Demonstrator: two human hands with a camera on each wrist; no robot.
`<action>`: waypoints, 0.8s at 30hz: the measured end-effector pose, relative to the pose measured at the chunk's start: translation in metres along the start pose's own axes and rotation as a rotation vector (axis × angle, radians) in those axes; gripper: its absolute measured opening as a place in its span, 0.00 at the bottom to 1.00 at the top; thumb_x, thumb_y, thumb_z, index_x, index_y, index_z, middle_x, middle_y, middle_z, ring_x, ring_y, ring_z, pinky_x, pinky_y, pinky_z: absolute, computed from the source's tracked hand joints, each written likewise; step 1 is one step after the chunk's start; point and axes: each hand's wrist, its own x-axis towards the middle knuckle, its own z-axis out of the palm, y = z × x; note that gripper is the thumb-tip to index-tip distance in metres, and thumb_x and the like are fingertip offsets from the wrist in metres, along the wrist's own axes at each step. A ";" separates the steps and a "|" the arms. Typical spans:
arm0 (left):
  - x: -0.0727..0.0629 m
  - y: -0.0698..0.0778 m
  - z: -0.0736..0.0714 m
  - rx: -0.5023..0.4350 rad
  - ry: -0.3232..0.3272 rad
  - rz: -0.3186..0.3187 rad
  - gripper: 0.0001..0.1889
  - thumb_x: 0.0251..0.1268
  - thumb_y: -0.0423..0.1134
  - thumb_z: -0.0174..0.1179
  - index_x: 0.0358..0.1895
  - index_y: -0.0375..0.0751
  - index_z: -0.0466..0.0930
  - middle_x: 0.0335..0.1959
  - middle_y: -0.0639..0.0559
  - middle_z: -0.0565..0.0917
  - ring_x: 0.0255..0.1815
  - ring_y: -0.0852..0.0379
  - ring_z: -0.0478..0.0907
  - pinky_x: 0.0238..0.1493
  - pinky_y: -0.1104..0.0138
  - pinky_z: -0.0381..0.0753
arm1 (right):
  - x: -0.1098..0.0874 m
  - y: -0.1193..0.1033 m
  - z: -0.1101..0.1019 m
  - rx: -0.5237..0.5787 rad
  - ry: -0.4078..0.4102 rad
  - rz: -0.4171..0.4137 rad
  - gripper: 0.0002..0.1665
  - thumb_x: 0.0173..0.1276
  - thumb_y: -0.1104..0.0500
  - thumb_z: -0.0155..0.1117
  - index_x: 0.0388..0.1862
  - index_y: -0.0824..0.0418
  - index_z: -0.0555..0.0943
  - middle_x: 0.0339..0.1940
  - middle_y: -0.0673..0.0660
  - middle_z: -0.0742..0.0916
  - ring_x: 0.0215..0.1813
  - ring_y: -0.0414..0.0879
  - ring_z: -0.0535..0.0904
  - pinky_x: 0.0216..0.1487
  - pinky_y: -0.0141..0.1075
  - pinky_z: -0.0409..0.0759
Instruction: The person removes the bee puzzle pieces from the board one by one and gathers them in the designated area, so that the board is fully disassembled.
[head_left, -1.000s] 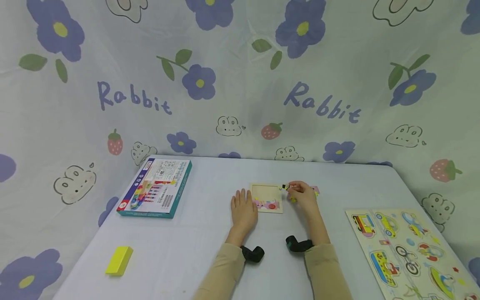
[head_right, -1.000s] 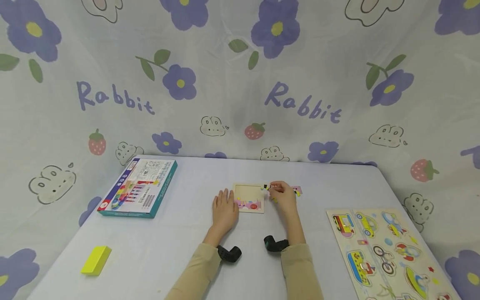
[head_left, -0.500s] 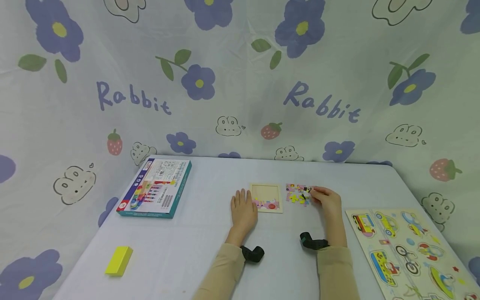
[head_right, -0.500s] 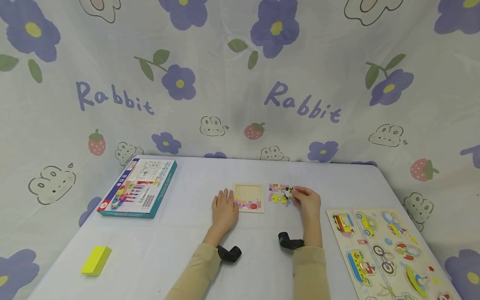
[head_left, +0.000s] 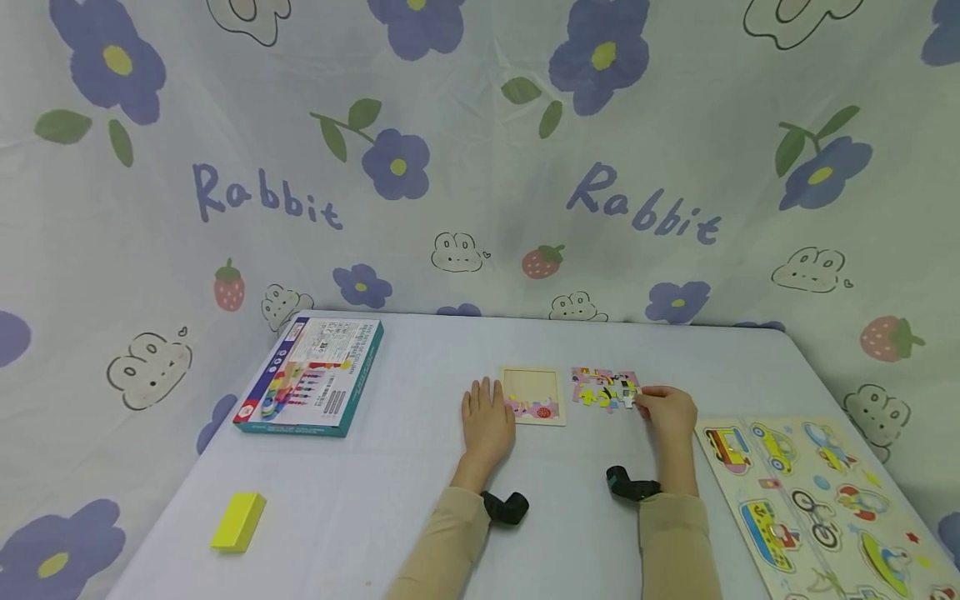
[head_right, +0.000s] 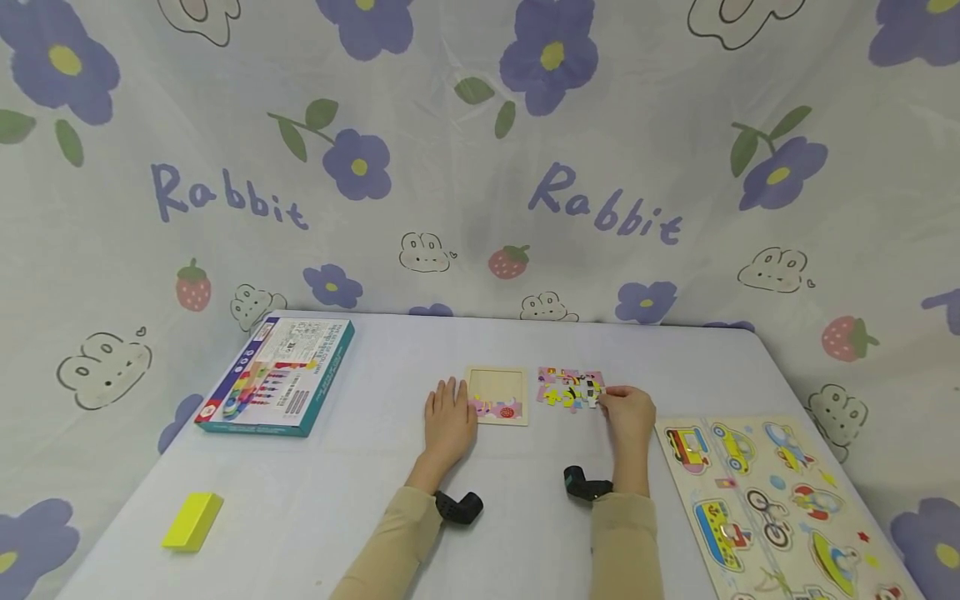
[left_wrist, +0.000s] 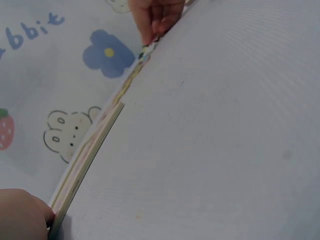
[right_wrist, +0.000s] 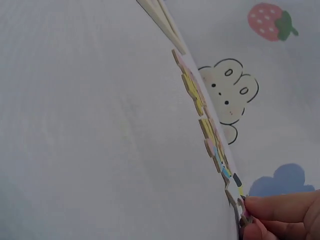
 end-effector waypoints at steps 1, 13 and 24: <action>0.000 0.000 0.000 -0.002 0.003 0.002 0.26 0.71 0.43 0.41 0.67 0.31 0.60 0.69 0.36 0.58 0.71 0.40 0.49 0.69 0.49 0.44 | 0.000 0.000 0.000 -0.035 0.010 -0.014 0.15 0.56 0.62 0.66 0.41 0.71 0.82 0.27 0.58 0.85 0.20 0.36 0.74 0.21 0.26 0.71; -0.001 0.000 -0.001 -0.004 0.004 0.002 0.26 0.71 0.43 0.41 0.67 0.31 0.60 0.69 0.36 0.58 0.72 0.40 0.48 0.69 0.49 0.44 | -0.008 -0.002 0.003 -0.219 0.095 -0.117 0.13 0.55 0.61 0.62 0.34 0.70 0.83 0.32 0.66 0.85 0.37 0.57 0.77 0.35 0.43 0.69; 0.000 0.000 0.000 -0.012 0.009 0.004 0.27 0.71 0.43 0.41 0.67 0.31 0.59 0.69 0.36 0.58 0.71 0.39 0.48 0.69 0.49 0.44 | -0.008 -0.014 0.018 -0.112 0.027 -0.168 0.15 0.59 0.60 0.62 0.42 0.69 0.82 0.32 0.62 0.83 0.29 0.48 0.76 0.27 0.33 0.70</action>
